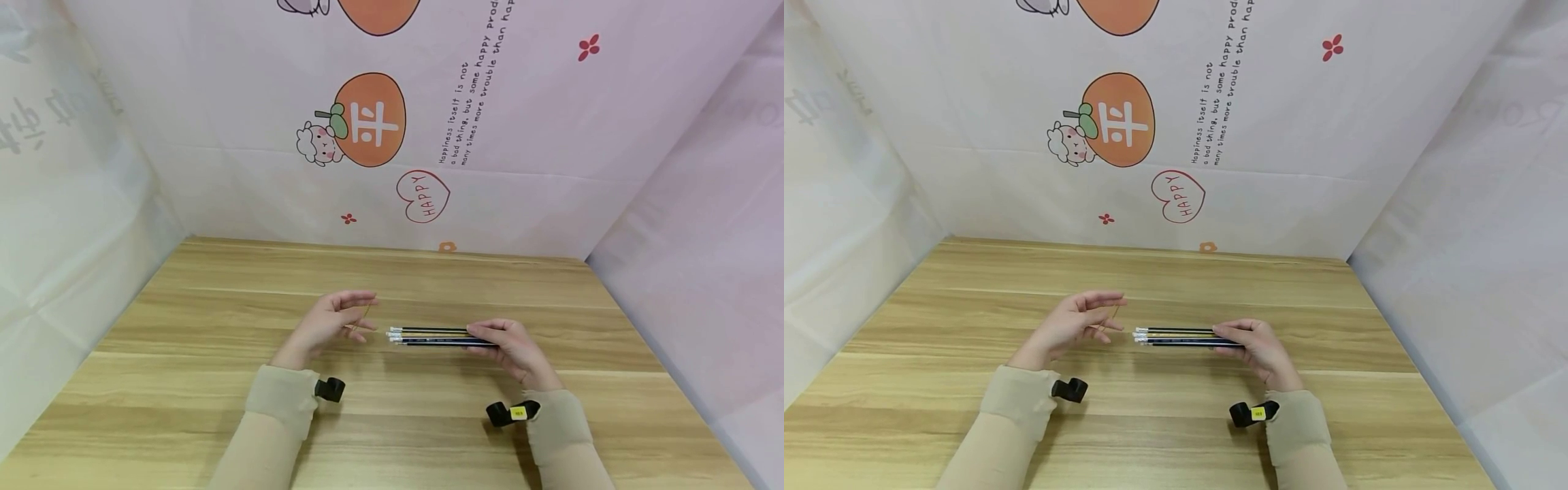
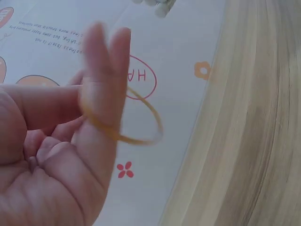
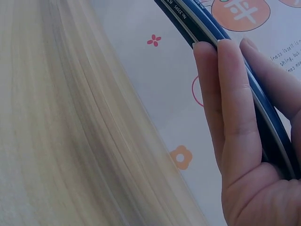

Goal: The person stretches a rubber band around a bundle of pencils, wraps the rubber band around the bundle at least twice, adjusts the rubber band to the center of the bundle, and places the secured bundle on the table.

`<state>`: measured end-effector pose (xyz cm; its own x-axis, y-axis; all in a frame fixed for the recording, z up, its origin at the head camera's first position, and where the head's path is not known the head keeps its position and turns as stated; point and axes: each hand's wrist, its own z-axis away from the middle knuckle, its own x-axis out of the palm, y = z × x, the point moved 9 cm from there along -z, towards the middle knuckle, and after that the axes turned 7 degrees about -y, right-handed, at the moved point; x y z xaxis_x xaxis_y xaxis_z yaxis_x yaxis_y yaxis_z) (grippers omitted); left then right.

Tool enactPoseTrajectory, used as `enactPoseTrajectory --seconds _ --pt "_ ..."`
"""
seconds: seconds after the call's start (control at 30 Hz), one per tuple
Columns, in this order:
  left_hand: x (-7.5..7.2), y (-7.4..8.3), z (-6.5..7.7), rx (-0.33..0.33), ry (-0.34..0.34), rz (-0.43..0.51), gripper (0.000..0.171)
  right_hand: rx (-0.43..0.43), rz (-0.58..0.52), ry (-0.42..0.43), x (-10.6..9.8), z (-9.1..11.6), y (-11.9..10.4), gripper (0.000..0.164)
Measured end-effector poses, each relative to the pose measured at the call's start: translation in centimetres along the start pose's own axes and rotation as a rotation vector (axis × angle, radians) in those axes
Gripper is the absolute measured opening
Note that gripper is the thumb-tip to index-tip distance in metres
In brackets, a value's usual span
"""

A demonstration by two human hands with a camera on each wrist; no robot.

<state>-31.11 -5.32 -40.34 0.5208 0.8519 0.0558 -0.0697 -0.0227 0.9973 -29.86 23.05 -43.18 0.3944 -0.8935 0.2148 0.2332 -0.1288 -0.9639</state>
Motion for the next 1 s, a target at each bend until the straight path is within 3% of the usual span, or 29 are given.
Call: enactPoseTrajectory --seconds 0.1,0.3,0.43,0.63,1.0 --pt "0.0 0.2 -0.1 0.016 0.031 -0.008 0.044 0.000 0.001 0.000 0.0 0.0 0.0 0.023" --pt "0.4 0.4 -0.3 0.030 0.080 -0.012 0.030 0.006 -0.001 0.009 0.0 0.0 -0.1 0.020" --pt "1.0 0.5 -0.5 0.045 0.076 -0.083 0.035 0.004 -0.014 0.018 0.0 -0.1 -0.1 0.022" --pt "2.3 0.4 -0.7 0.019 0.052 -0.250 0.056 0.002 -0.015 0.031 0.0 -0.1 -0.2 0.022" --pt "5.2 0.7 -1.2 0.067 0.008 -0.335 0.061 -0.016 -0.025 0.043 0.7 0.0 -0.6 0.023"
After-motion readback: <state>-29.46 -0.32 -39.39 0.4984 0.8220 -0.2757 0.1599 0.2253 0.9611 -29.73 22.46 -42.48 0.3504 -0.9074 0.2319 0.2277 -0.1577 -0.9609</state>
